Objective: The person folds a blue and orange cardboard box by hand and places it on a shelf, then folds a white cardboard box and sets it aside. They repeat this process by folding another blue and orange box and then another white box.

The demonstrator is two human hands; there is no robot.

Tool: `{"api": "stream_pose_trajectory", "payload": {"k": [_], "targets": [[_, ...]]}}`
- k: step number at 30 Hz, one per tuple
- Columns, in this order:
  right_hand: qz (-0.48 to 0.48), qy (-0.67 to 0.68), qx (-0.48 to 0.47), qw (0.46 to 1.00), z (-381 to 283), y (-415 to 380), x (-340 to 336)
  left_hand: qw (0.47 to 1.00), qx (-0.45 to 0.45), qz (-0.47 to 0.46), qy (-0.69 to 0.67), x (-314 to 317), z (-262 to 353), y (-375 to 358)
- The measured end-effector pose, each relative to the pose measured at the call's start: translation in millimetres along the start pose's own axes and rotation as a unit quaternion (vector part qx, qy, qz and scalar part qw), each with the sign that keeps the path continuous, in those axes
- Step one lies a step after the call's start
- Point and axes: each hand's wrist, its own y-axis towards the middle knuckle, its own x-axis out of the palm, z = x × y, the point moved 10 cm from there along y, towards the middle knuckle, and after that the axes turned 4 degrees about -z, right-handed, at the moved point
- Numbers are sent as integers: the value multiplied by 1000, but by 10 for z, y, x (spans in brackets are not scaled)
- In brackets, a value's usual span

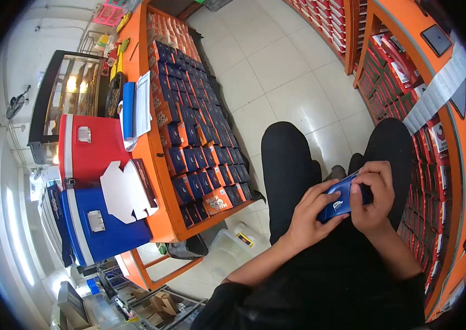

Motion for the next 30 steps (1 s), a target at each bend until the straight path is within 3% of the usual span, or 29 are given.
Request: {"api": "stream_pose_trajectory", "payload": {"k": [4,7,10,11,12,13,15,17,19,22,23,25,26,30], "targets": [[-28,5,8,1000,28,47,60,1000,5,10,-1,-62,-60,-23],[-53,26,8,998,18,150,7,997,-25,66,-26,-278,-278,-90],[-32,-32,19,999,254,124,-256,959,-112,202,-165,-573,-717,-282],[-9,37,114,993,579,48,-356,939,-148,236,-202,-654,-901,-375],[13,105,208,972,866,-56,-398,878,-189,260,-354,-616,-1079,-427],[12,108,211,971,914,-102,-403,878,-192,261,-351,-617,-1079,-438],[-55,329,331,883,1102,-356,-95,771,-268,302,-493,-459,-1258,-554],[-121,309,227,916,901,-434,24,768,-294,288,-491,-326,-1341,-587],[-86,356,161,916,683,-479,107,696,-354,250,-572,-33,-1384,-598],[-120,251,9,961,369,-375,75,670,-391,196,-600,144,-1360,-564],[-113,252,13,961,385,-379,59,653,-410,173,-613,212,-1340,-572],[-130,392,12,911,349,-431,109,649,-417,153,-618,246,-1289,-541],[-127,390,-23,912,325,-407,87,641,-426,159,-618,269,-1264,-537],[-96,393,24,914,412,-448,91,620,-422,117,-652,384,-1229,-428]]}}
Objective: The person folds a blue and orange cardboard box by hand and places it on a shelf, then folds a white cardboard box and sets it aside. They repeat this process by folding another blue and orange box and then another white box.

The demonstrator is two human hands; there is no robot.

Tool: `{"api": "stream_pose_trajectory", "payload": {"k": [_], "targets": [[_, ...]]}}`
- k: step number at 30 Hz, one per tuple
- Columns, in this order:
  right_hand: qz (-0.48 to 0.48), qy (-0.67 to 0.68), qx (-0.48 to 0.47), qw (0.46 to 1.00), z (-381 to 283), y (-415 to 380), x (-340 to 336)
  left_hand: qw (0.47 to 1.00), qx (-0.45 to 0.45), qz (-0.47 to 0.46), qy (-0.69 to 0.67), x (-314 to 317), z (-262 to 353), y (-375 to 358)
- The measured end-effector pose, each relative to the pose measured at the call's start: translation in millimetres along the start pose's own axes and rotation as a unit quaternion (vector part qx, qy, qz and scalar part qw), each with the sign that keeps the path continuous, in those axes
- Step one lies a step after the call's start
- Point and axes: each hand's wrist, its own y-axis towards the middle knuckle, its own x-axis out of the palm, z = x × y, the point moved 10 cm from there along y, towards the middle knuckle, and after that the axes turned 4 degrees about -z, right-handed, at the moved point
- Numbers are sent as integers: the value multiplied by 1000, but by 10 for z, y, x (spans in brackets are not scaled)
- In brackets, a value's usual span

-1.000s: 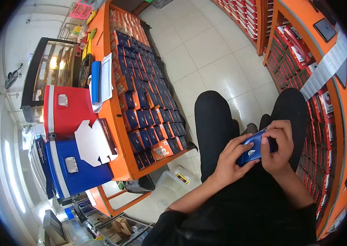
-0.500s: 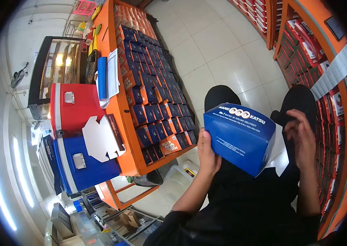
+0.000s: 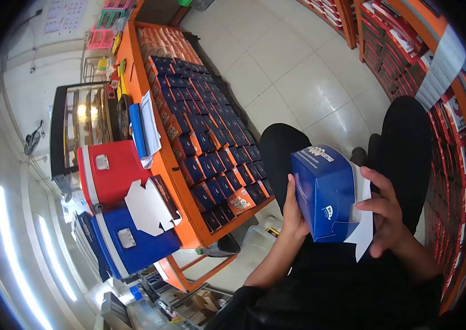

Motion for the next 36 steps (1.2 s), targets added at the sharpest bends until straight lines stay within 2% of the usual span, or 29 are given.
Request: {"api": "stream_pose_trajectory", "payload": {"k": [1,3,7,8,9,11,13,15,16,17,18,19,20,21,23,25,26,27,29,30,31,34,35,36], "targets": [[11,2,3,1000,-2,7,-42,1000,-8,5,6,8,-41,23],[-1,-181,-8,983,-54,78,-55,1000,-14,6,-2,46,-127,44],[41,-174,39,983,37,165,-184,998,-7,59,35,-142,-168,78],[28,-195,24,980,9,214,-209,997,21,51,58,-170,-115,79],[37,-193,32,980,56,164,-208,995,49,43,78,-190,-59,87],[173,-23,78,982,336,-22,-352,994,39,54,81,-157,-55,136],[199,-52,56,977,381,-24,-407,995,70,18,72,139,-35,142],[260,11,78,962,485,-92,-505,992,73,55,88,39,-74,192],[262,17,79,962,471,-84,-550,976,105,72,179,62,-20,174],[214,-24,107,971,457,-23,-547,950,135,88,267,102,41,157],[165,-66,133,975,458,34,-542,949,134,90,270,82,47,177],[167,-64,132,975,448,72,-619,964,120,100,215,-10,33,209],[110,-109,77,985,336,181,-587,975,104,110,160,-75,5,235],[53,-153,22,987,235,242,-512,975,103,111,163,-46,4,257],[47,-141,17,989,271,223,-542,972,113,116,172,20,16,289],[71,-119,42,989,329,197,-657,973,118,119,162,-36,30,289],[103,-81,82,988,456,86,-700,960,134,133,208,-224,108,289],[105,-80,82,988,505,86,-645,944,151,147,252,-255,158,299],[299,55,95,948,670,-78,-848,937,180,166,248,-340,177,250],[336,66,94,935,682,-83,-877,935,176,181,251,-283,174,233],[337,63,95,935,668,-82,-902,932,172,194,254,-254,180,234],[175,-84,132,972,545,78,-794,940,192,175,219,-189,206,283],[175,-90,135,971,534,103,-824,942,189,172,216,-168,203,284],[133,-116,96,980,444,200,-760,947,177,167,208,-101,181,291]]}}
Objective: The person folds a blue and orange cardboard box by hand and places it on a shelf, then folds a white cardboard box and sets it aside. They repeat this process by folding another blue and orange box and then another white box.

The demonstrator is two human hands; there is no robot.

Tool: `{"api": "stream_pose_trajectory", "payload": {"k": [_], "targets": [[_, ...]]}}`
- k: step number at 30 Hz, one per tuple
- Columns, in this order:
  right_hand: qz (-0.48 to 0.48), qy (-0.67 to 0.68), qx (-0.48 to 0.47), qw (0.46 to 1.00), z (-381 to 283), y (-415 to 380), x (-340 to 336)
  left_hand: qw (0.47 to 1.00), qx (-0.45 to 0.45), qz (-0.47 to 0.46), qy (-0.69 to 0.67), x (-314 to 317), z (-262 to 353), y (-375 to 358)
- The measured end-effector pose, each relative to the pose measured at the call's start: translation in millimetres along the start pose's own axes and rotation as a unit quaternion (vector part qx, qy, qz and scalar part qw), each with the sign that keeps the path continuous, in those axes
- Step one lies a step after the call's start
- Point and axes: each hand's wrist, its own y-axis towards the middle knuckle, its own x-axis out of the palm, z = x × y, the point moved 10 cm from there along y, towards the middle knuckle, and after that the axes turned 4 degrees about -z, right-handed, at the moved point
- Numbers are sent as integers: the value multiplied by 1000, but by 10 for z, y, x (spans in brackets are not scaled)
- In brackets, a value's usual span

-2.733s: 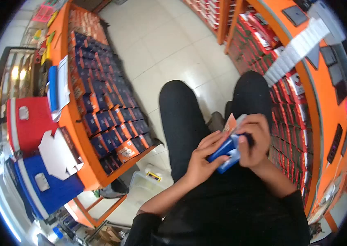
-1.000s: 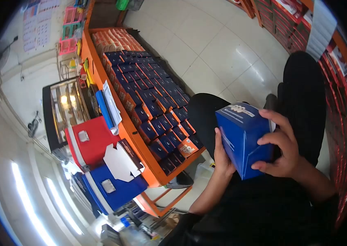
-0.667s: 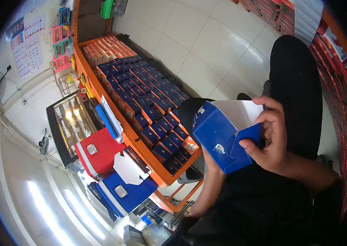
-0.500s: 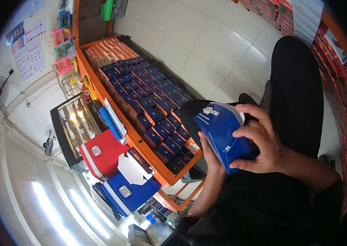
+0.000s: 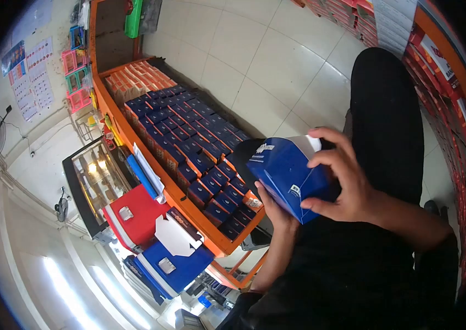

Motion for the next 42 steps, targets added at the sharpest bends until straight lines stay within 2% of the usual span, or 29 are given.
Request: {"api": "stream_pose_trajectory", "payload": {"k": [1,2,6,8,9,11,13,15,17,18,20,21,23,25,26,28,29,30,31,33,35,36,38,39,40,41,42], "targets": [[-35,-23,-47,998,-120,18,74,1000,-12,-7,-8,69,5,-28],[-57,16,-24,998,-79,-1,145,1000,-3,0,7,118,45,-70],[-76,5,-34,997,-173,-16,239,1000,16,2,18,18,91,-61],[18,43,12,999,-31,-97,166,999,30,7,15,-92,70,-65],[14,34,11,999,-1,-120,235,999,46,16,19,-112,102,-82],[112,113,39,987,123,-182,174,999,31,21,-14,-132,66,-123],[102,93,37,990,32,-172,229,999,27,30,-29,-206,39,-135],[46,60,67,995,-26,-157,360,998,31,-1,-48,-212,36,-125],[41,53,44,997,-60,-182,393,997,42,14,-70,-296,34,-122],[2,23,31,999,-128,-176,440,997,62,26,-44,-265,110,-149],[-43,-15,16,999,-229,-151,510,994,65,0,-83,-291,86,-143],[-67,-27,-22,997,-337,-136,569,991,68,-22,-113,-274,88,-148],[-98,-46,-62,992,-470,-148,686,987,61,-18,-148,-320,67,-156],[3,137,8,991,-318,-215,604,982,51,-7,-184,-387,24,-138],[-3,130,6,991,-318,-257,682,980,52,-9,-192,-397,11,-129],[104,161,-66,979,-396,-371,574,972,91,19,-216,-463,81,-127],[99,157,-69,980,-389,-395,554,970,93,17,-223,-469,97,-125],[8,27,-140,990,-579,-413,665,967,95,19,-235,-479,113,-125],[-82,-103,-205,970,-723,-472,851,964,96,22,-246,-486,124,-128],[-78,-137,-184,970,-783,-493,913,961,125,18,-247,-459,206,-153],[-14,-172,-95,980,-685,-397,810,957,153,11,-246,-417,312,-169],[-13,-177,-98,979,-717,-385,839,952,211,12,-224,-424,448,-203],[29,-42,-2,999,-553,-367,779,935,298,11,-191,-415,672,-261],[51,26,47,997,-445,-383,749,935,296,6,-194,-417,690,-230],[50,75,75,993,-330,-385,758,923,348,6,-167,-431,794,-256],[53,70,71,994,-325,-352,725,906,398,6,-142,-431,897,-296],[64,170,121,976,-198,-326,708,901,408,18,-144,-440,947,-298]]}}
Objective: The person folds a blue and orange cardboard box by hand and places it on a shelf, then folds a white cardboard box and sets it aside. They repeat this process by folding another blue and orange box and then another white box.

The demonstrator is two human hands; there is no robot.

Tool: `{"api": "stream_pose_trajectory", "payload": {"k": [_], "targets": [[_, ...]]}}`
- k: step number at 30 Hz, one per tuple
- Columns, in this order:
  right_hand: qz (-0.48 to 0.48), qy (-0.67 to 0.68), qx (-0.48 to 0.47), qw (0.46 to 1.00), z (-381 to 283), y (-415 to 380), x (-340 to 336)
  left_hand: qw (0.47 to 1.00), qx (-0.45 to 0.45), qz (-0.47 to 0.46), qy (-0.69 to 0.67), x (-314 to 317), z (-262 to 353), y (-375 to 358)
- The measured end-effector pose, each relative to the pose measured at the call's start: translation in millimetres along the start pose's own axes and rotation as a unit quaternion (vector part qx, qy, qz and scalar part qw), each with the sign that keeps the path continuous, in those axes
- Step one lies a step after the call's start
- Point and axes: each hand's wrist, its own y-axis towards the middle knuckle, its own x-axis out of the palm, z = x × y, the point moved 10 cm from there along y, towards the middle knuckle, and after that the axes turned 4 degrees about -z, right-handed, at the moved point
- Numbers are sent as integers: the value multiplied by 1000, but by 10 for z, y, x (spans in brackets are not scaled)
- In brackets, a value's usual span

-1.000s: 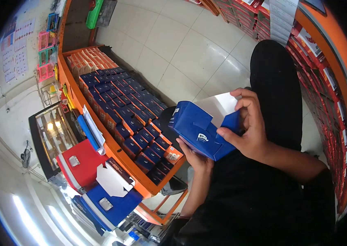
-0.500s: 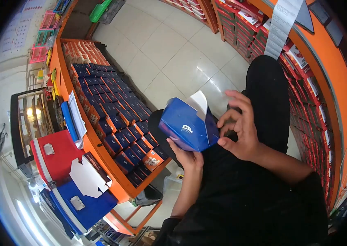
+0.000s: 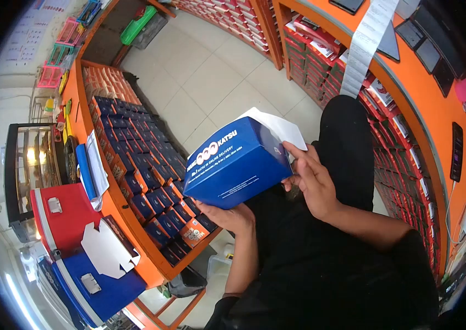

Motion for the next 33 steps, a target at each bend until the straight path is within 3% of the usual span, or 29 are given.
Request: {"api": "stream_pose_trajectory", "payload": {"k": [1,2,3,4,12,15,16,17,20,21,23,24,25,27,28,29,31,33], "targets": [[7,99,54,994,108,43,-22,1000,-2,-4,-7,37,7,24],[16,116,48,992,102,82,-43,998,33,-37,44,129,102,35],[20,113,42,992,64,98,-43,991,69,-70,94,230,207,42],[26,112,45,992,45,112,-47,989,42,-88,110,282,206,82],[21,1,54,998,-45,157,-65,982,16,-184,51,352,194,111],[-68,-75,-9,995,-161,105,87,984,-51,-171,13,288,47,127],[-68,-129,-97,985,-348,103,128,984,-50,-173,13,281,42,118],[-67,-128,-99,985,-385,102,111,984,-68,-166,17,258,-7,99],[-101,-317,-295,896,-833,-52,232,981,-126,-150,-2,94,-207,78],[-101,-317,-295,896,-823,-86,216,976,-166,-139,-28,40,-315,60],[-99,-164,-294,936,-816,-162,86,971,-198,-133,-35,17,-404,6],[-103,-147,-345,921,-878,-207,68,964,-231,-127,-42,34,-450,-38],[-105,-147,-345,921,-870,-198,82,964,-229,-124,-43,46,-418,-54],[-10,22,-305,952,-845,-111,-158,939,-311,-125,-74,103,-490,-185],[-15,13,-222,975,-774,10,-148,937,-321,-136,-32,124,-495,-206],[-16,12,-221,975,-787,65,-185,937,-321,-135,-33,89,-541,-218],[-165,-38,-170,971,-696,161,46,917,-357,-153,-93,107,-684,-313],[-193,-73,-144,968,-725,199,66,918,-354,-158,-81,77,-734,-352]]}}
